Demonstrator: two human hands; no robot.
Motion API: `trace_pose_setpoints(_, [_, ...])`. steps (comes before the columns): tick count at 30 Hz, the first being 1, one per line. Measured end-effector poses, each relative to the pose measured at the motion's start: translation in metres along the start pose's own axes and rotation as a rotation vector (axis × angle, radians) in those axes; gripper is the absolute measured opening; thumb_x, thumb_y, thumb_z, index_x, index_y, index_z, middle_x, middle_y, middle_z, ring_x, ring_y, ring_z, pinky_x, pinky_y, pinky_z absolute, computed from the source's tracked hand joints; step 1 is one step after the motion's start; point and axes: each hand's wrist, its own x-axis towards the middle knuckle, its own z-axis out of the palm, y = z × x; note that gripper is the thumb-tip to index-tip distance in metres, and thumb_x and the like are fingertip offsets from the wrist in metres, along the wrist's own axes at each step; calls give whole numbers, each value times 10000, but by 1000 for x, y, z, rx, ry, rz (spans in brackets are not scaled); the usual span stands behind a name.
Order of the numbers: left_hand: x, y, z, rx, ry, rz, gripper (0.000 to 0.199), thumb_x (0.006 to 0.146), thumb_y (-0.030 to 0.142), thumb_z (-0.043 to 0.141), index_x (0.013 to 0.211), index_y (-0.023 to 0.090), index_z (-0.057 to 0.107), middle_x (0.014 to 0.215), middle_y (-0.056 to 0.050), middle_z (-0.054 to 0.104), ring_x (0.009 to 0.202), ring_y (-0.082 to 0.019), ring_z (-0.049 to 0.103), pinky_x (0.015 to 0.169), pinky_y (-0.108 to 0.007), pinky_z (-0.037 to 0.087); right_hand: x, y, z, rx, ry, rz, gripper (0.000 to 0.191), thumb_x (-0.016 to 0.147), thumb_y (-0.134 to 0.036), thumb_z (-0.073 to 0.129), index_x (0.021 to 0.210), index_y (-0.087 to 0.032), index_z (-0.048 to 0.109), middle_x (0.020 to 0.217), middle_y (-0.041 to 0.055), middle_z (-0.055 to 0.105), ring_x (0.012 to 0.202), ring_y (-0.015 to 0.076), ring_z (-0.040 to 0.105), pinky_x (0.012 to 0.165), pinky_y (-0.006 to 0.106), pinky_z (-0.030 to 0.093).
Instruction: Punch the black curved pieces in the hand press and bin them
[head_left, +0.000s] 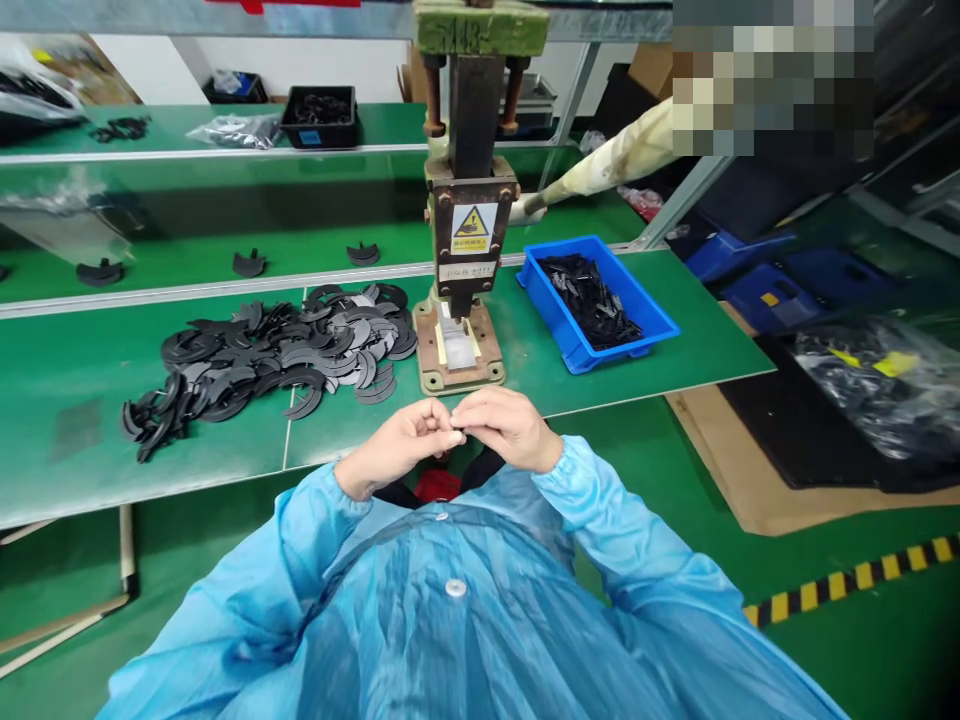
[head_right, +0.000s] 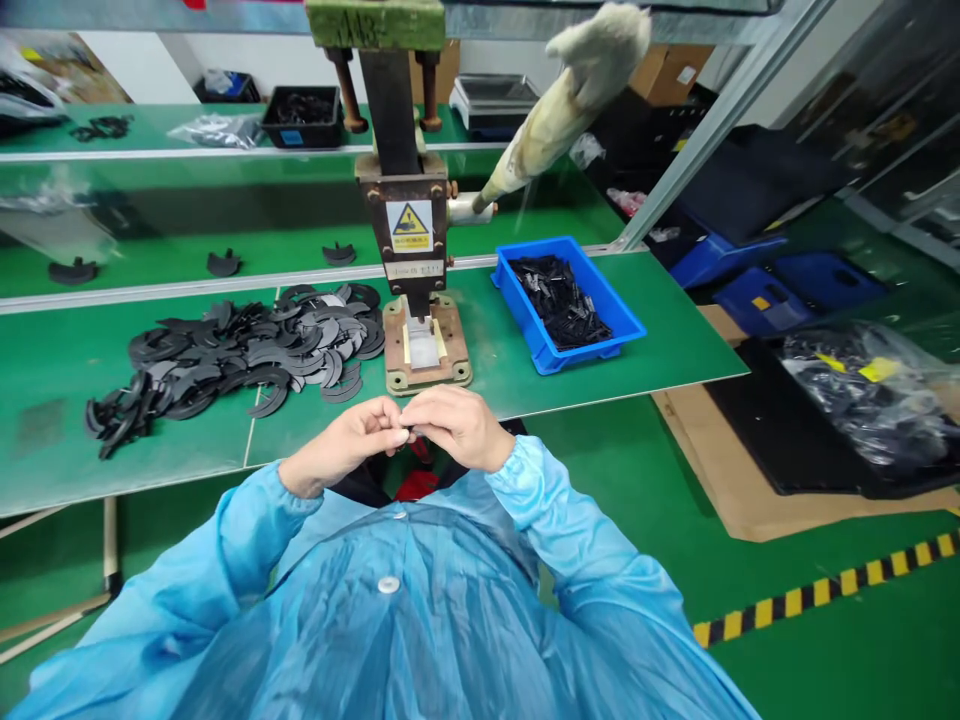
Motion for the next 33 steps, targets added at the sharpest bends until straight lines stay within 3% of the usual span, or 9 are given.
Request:
trace_pose_setpoints(4, [25, -2, -15, 14, 115, 87, 460, 795, 480, 945, 1076, 213, 697, 785, 34, 637, 655, -111, 616, 650, -254, 541, 14, 4, -35, -103, 73, 107, 231, 1055, -326, 612, 1198, -302, 792, 1177, 58, 821, 1120, 197, 772, 998, 399, 650])
trace_pose_setpoints(8, [72, -1, -47, 128, 385, 238, 397, 813, 465, 902, 1009, 200, 680, 835, -14, 712, 751, -167, 712, 751, -305, 600, 51, 9, -102, -183, 536, 235, 394, 1102, -497, 502, 1187, -234, 783, 1121, 50, 785, 1058, 180, 752, 1015, 400, 629])
trace_pose_setpoints(11, [109, 1, -69, 394, 506, 303, 229, 890, 396, 808, 953, 205, 698, 855, -26, 753, 788, -181, 721, 782, -309, 594, 99, 4, -147, -70, 789, 76, 494, 1056, -670, 501, 1229, -271, 735, 1134, 28, 741, 1034, 165, 737, 982, 380, 639])
trace_pose_setpoints(14, [134, 1, -78, 739, 501, 348, 109, 941, 311, 739, 973, 209, 762, 917, -44, 795, 840, -205, 737, 839, -331, 589, 148, -11, -168, 128, 761, -129, 628, 990, -812, 455, 1235, -290, 704, 1161, 29, 737, 1100, 180, 750, 987, 372, 650])
trace_pose_setpoints(18, [147, 0, -79, 1032, 379, 423, 131, 974, 258, 688, 1011, 211, 806, 1044, -88, 816, 1016, -260, 754, 961, -373, 581, 180, -28, -165, 143, 594, -247, 535, 1000, -732, 576, 1068, -210, 669, 908, 0, 648, 844, 143, 712, 848, 347, 632])
trace_pose_setpoints(21, [149, 0, -79, 1101, 326, 484, 157, 991, 257, 659, 998, 205, 807, 1064, -102, 797, 1089, -278, 736, 999, -394, 577, 178, -28, -160, 130, 577, -331, 324, 983, -455, 756, 880, -200, 585, 712, -60, 532, 642, 102, 605, 672, 300, 551])
trace_pose_setpoints(23, [148, 1, -79, 1101, 312, 504, 163, 997, 266, 653, 989, 202, 803, 1074, -103, 792, 1099, -277, 730, 1018, -402, 575, 169, -26, -158, 113, 541, -288, 313, 984, -441, 751, 849, -210, 589, 676, -55, 556, 624, 109, 606, 627, 299, 525])
trace_pose_setpoints(27, [144, 2, -80, 1087, 293, 517, 184, 1017, 267, 633, 1020, 203, 806, 1111, -99, 805, 1120, -265, 730, 1055, -407, 569, 141, -26, -148, 61, 478, -200, 419, 966, -526, 745, 726, -244, 549, 698, -37, 589, 700, 135, 656, 702, 349, 580])
trace_pose_setpoints(33, [142, 1, -79, 1100, 285, 530, 196, 1026, 269, 632, 1057, 198, 812, 1151, -103, 821, 1153, -265, 735, 1093, -417, 556, 81, -12, -107, -69, 505, -216, 349, 930, -320, 725, 653, -238, 530, 662, -50, 568, 755, 158, 668, 1025, 538, 595])
